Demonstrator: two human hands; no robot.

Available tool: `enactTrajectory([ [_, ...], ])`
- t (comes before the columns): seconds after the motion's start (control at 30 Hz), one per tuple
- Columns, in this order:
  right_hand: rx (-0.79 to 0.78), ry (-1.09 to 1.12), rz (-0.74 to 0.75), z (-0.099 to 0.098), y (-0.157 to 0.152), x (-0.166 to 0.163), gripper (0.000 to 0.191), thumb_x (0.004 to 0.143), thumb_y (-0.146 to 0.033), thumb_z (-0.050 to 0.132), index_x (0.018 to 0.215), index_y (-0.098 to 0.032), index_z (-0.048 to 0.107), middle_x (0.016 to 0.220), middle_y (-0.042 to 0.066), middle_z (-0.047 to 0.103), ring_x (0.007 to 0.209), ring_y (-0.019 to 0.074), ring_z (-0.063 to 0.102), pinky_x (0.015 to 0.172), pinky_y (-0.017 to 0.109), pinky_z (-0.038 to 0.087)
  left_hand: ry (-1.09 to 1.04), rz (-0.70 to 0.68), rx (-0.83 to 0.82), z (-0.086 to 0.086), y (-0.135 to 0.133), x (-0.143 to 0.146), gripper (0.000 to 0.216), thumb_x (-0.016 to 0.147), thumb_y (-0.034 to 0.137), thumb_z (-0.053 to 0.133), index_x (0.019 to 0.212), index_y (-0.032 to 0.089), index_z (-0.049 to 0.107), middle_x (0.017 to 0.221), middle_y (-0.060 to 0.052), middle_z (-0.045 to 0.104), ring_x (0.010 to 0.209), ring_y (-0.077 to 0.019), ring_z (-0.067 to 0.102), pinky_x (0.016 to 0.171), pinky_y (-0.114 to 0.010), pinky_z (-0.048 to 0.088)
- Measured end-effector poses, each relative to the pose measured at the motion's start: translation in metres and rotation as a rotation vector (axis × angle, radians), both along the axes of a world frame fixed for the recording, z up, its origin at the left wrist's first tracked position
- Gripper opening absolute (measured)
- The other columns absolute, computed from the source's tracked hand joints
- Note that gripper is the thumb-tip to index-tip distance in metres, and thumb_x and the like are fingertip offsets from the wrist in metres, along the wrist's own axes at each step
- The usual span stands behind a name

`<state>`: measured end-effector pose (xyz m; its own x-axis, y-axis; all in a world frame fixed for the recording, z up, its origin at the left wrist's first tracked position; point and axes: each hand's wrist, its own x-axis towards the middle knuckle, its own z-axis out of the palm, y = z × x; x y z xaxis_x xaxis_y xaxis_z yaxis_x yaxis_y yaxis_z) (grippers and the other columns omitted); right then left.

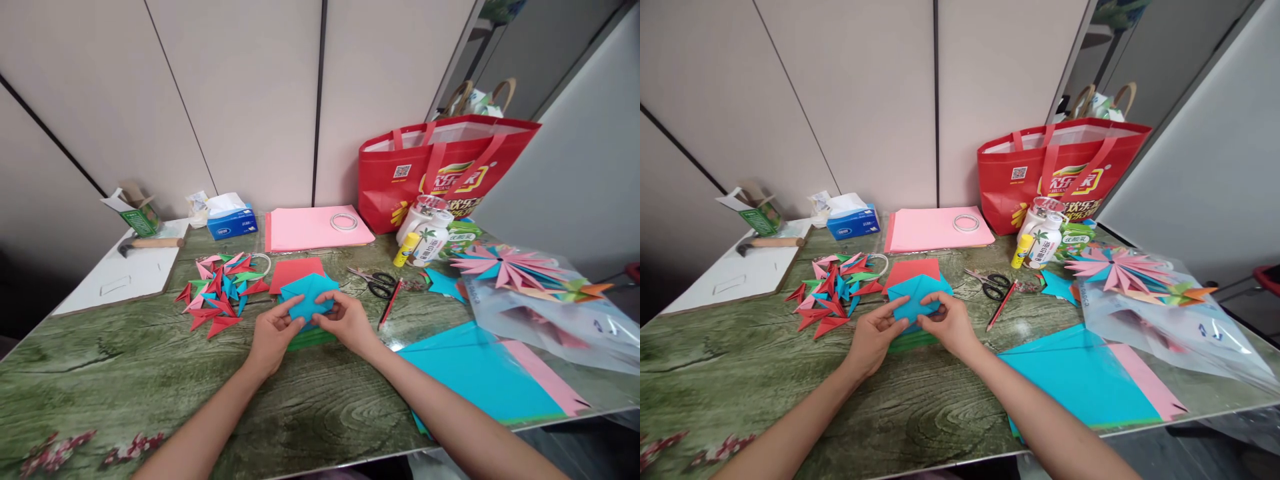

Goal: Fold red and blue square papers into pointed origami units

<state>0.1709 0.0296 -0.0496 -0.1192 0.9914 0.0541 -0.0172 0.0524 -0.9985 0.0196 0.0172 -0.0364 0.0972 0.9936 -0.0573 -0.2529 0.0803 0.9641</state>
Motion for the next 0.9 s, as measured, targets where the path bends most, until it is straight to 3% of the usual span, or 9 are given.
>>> enactTrajectory([
  [0.13, -0.061, 0.182, 0.069, 0.003, 0.004, 0.003, 0.025, 0.06, -0.025, 0.068, 0.08, -0.019, 0.053, 0.058, -0.004, 0.055, 0.057, 0.0156, 0.062, 0.056, 0.029, 0.053, -0.003, -0.013, -0.013, 0.002, 0.002, -0.002, 0.046, 0.058, 0.016, 0.072, 0.103, 0.013, 0.063, 0.08, -0.005, 0.07, 0.073, -0.0157, 0.062, 0.071, -0.027, 0.048],
  [0.3, -0.04, 0.296, 0.109, 0.008, 0.006, 0.006, 0.02, 0.063, -0.019, 0.063, 0.081, -0.02, 0.054, 0.047, -0.01, 0.04, 0.05, 0.0116, 0.058, 0.055, 0.028, 0.053, 0.021, -0.026, -0.004, 0.005, 0.004, -0.006, 0.047, 0.059, 0.016, 0.071, 0.105, 0.013, 0.062, 0.076, -0.004, 0.069, 0.069, -0.0137, 0.06, 0.068, -0.025, 0.047],
  [0.43, -0.02, 0.306, 0.095, 0.009, 0.008, 0.009, 0.02, 0.063, -0.014, 0.055, 0.081, -0.022, 0.055, 0.057, -0.007, 0.052, 0.054, 0.011, 0.058, 0.056, 0.027, 0.052, 0.064, -0.015, 0.032, 0.008, 0.007, -0.009, 0.041, 0.059, 0.015, 0.07, 0.1, 0.014, 0.064, 0.08, -0.005, 0.069, 0.073, -0.0151, 0.06, 0.069, -0.026, 0.046],
  [0.63, 0.044, 0.23, -0.111, 0.011, 0.014, 0.019, 0.01, 0.07, -0.021, 0.051, 0.076, -0.02, 0.06, 0.08, 0.001, 0.065, 0.076, 0.0149, 0.06, 0.061, 0.024, 0.047, 0.162, -0.049, 0.05, 0.013, 0.009, -0.014, 0.034, 0.06, 0.014, 0.065, 0.094, 0.014, 0.066, 0.078, -0.005, 0.069, 0.072, -0.0159, 0.061, 0.064, -0.024, 0.047],
  [0.7, 0.073, 0.188, -0.086, 0.013, 0.013, 0.019, 0.011, 0.074, -0.026, 0.053, 0.079, -0.02, 0.06, 0.086, 0.003, 0.065, 0.081, 0.016, 0.06, 0.065, 0.025, 0.046, 0.182, -0.058, 0.049, 0.014, 0.009, -0.014, 0.032, 0.059, 0.013, 0.065, 0.091, 0.015, 0.067, 0.085, -0.006, 0.069, 0.079, -0.0187, 0.062, 0.068, -0.026, 0.048],
  [0.8, 0.108, 0.151, -0.005, 0.012, 0.011, 0.016, 0.013, 0.069, -0.027, 0.062, 0.078, -0.019, 0.057, 0.086, 0.003, 0.065, 0.081, 0.0159, 0.06, 0.072, 0.027, 0.045, 0.183, -0.055, 0.067, 0.015, 0.009, -0.014, 0.03, 0.058, 0.014, 0.066, 0.088, 0.015, 0.068, 0.098, -0.008, 0.067, 0.089, -0.0223, 0.06, 0.074, -0.03, 0.048],
  [0.9, 0.109, 0.097, 0.009, 0.008, 0.01, 0.013, 0.015, 0.064, -0.027, 0.067, 0.07, -0.018, 0.057, 0.077, 0.002, 0.064, 0.072, 0.015, 0.06, 0.067, 0.026, 0.045, 0.13, -0.035, 0.103, 0.015, 0.01, -0.014, 0.036, 0.061, 0.017, 0.067, 0.097, 0.016, 0.065, 0.11, -0.009, 0.062, 0.096, -0.0235, 0.057, 0.078, -0.032, 0.047],
])
